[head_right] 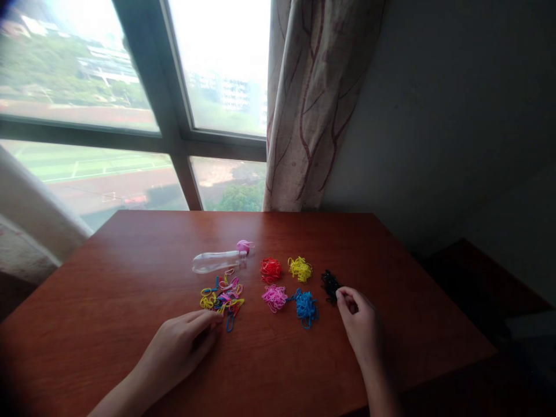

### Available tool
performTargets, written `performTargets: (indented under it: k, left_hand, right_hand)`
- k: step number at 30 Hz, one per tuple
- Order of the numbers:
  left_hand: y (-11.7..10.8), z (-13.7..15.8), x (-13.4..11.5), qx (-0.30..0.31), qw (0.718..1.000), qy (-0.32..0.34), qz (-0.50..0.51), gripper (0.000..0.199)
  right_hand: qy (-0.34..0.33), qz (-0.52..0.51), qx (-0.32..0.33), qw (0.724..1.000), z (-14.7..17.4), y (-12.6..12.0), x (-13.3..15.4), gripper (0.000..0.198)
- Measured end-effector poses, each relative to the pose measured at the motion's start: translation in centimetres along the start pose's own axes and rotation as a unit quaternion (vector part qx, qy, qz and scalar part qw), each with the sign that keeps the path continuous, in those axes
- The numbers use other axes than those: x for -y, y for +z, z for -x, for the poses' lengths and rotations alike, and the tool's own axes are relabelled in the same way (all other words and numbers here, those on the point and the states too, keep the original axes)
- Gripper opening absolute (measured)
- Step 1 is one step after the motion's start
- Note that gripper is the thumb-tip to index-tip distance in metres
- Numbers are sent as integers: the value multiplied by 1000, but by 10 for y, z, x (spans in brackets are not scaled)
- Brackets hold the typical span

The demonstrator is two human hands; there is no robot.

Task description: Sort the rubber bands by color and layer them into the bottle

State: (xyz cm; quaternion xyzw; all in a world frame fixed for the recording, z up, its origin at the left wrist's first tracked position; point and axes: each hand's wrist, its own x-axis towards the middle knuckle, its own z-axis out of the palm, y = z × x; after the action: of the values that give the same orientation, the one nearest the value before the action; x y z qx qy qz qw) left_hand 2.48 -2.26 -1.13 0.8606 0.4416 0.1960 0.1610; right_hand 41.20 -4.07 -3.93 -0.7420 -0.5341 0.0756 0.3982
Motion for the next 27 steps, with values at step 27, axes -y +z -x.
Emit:
performTargets:
  k: [27]
  left_hand:
    - [-5,-1,-3,24,999,-35,-16,19]
  right_hand:
    - [-150,-111,181,966,73,63,137,15]
